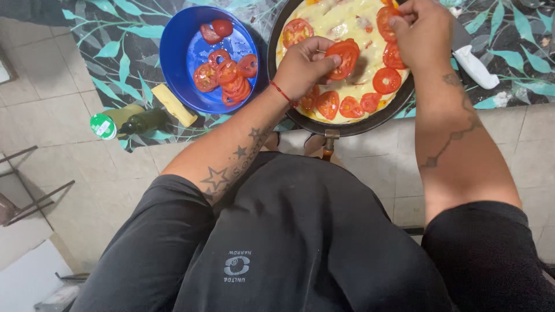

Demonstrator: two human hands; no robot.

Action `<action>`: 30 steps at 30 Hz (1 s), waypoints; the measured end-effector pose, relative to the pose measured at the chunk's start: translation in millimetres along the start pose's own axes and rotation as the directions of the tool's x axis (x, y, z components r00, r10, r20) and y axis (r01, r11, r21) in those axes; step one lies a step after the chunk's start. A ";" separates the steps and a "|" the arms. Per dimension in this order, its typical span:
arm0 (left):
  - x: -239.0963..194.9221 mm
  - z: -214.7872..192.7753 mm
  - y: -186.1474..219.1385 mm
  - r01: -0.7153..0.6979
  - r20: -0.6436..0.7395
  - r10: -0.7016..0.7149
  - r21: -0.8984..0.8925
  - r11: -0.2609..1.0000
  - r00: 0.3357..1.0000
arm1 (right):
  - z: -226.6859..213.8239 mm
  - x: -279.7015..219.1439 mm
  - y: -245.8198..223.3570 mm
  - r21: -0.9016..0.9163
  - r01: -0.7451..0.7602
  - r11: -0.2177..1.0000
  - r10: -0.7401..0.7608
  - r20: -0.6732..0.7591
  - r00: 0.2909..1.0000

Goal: The person places sliced tomatoes onto a pizza base in a pan, then pours olive oil and a liquid sauce over the toppings. The person uses a spoon to spread the sauce and closes the sauce container.

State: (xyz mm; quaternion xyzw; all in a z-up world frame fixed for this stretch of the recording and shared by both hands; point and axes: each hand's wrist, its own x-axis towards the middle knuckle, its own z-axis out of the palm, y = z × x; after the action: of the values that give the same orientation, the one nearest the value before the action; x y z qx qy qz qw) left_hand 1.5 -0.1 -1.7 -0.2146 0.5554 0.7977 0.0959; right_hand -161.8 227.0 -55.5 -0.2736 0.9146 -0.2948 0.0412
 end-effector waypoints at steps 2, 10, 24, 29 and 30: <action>-4.2 1.3 2.5 -0.038 0.018 0.038 0.034 0.999 0.999 | -6.1 0.4 -14.3 -0.127 0.045 0.991 -0.045 0.003 0.999; 0.6 -3.2 11.3 -0.128 0.216 0.123 0.009 0.992 0.969 | -20.6 -13.5 -95.5 0.281 0.043 0.959 -0.045 0.001 0.999; 21.7 -17.5 -2.5 -0.073 -0.170 0.078 0.036 0.997 0.982 | -2.3 24.9 -81.8 0.329 -0.368 0.870 0.289 0.263 0.920; 8.4 -24.7 8.2 -0.097 -0.187 0.106 0.057 0.994 0.977 | 21.9 35.0 -51.2 0.018 -0.103 0.994 0.101 0.095 0.990; 6.3 -25.4 9.3 -0.105 -0.194 0.113 0.050 0.993 0.974 | 25.3 35.3 -42.1 -0.235 0.045 0.971 -0.044 0.010 0.999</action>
State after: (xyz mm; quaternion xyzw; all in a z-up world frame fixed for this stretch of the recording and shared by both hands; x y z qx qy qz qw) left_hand -1.7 -27.5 -4.0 -0.2598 0.5887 0.7655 0.0010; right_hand -165.5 166.9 -49.6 -0.2976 0.9367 -0.1847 0.0038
